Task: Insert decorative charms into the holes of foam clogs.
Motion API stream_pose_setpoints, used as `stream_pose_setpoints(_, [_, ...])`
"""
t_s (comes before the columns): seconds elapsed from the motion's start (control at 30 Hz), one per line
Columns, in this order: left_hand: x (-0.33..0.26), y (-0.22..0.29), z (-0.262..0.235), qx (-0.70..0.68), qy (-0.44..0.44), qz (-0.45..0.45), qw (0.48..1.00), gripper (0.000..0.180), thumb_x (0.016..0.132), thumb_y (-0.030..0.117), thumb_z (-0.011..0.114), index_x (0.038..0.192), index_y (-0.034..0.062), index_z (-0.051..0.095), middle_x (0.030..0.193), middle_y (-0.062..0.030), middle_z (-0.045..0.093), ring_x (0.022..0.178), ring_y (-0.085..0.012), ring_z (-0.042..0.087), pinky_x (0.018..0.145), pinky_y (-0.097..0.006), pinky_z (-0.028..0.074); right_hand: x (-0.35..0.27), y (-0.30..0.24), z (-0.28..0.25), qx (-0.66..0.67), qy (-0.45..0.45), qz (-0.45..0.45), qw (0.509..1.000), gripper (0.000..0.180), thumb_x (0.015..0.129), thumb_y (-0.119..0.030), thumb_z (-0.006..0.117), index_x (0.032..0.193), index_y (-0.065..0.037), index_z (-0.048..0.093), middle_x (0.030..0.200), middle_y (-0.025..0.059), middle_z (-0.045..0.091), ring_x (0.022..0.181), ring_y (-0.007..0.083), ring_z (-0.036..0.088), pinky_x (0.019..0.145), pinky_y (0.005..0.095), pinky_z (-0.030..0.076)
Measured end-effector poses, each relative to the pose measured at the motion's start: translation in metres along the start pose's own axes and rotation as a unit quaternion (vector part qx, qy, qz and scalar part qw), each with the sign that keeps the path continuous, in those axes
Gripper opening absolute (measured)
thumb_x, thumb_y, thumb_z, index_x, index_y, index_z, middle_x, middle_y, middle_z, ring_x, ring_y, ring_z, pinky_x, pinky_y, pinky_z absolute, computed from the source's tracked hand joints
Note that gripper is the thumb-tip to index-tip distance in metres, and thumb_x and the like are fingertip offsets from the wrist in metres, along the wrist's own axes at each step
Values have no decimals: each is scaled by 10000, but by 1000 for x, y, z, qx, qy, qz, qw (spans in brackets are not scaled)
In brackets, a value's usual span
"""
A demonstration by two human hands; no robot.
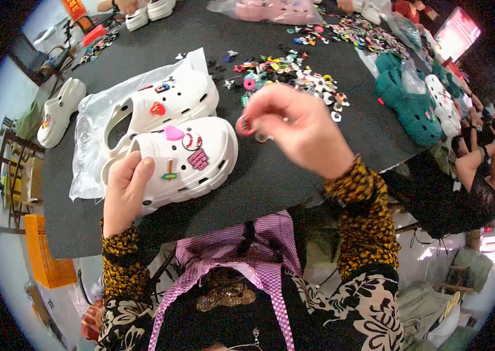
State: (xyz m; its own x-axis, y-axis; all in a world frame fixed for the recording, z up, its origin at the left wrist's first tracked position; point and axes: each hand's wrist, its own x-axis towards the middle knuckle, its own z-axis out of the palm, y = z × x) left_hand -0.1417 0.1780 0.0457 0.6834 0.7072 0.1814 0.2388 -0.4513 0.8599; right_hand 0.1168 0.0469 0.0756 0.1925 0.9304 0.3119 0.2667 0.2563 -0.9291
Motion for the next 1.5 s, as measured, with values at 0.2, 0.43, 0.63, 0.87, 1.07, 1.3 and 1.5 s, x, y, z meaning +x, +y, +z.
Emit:
stream_pose_setpoints(0.2, [-3,5,0,-1,4,8,1000,301,944,175,539,729,-11,441,610,-27,379,604,-99,349,535,-275,344,9,12,56,-201,-35,-147,968,162,797,99,536,909,0,598,848,97,595,792,206,613,710,290,495])
stream_pose_setpoints(0.43, [-3,5,2,0,14,36,999,302,948,188,538,744,-22,463,610,-49,403,603,-113,361,538,-278,352,3,17,60,-354,-5,-203,913,202,785,36,611,976,-26,590,868,118,591,866,304,575,772,386,472])
stream_pose_setpoints(0.63, [-2,3,5,-29,9,7,1000,284,950,187,532,773,-32,492,621,-47,439,607,-112,383,545,-275,362,4,28,57,-331,11,-212,920,171,761,-16,623,923,-36,572,903,123,575,857,318,554,792,414,447])
stream_pose_setpoints(0.87, [2,-1,-1,-9,-20,12,1000,251,960,192,508,857,-36,530,682,-40,476,652,-100,401,575,-269,375,-8,22,81,-284,82,-182,938,140,771,-63,662,889,-61,585,851,109,593,820,305,562,748,396,437])
stream_pose_setpoints(1.07, [5,0,-1,-93,-41,-15,995,259,974,196,480,1052,-30,579,825,-43,576,765,-106,496,698,-261,426,-19,33,102,-385,108,-214,891,185,739,-77,691,890,-73,584,892,65,566,829,257,542,751,383,403])
stream_pose_setpoints(1.3, [3,-1,0,-109,-43,-8,993,281,980,211,477,1090,-27,576,883,-51,590,818,-93,506,738,-258,432,-27,34,114,-367,157,-227,888,216,705,-19,720,903,-74,653,887,45,602,813,234,558,747,349,407])
stream_pose_setpoints(1.5, [6,0,-2,-63,-57,-20,996,287,983,220,475,1089,-27,578,879,-48,589,815,-90,503,736,-255,432,-24,39,110,-298,160,-200,920,227,721,-39,694,934,-66,622,884,40,588,849,224,566,753,367,393])
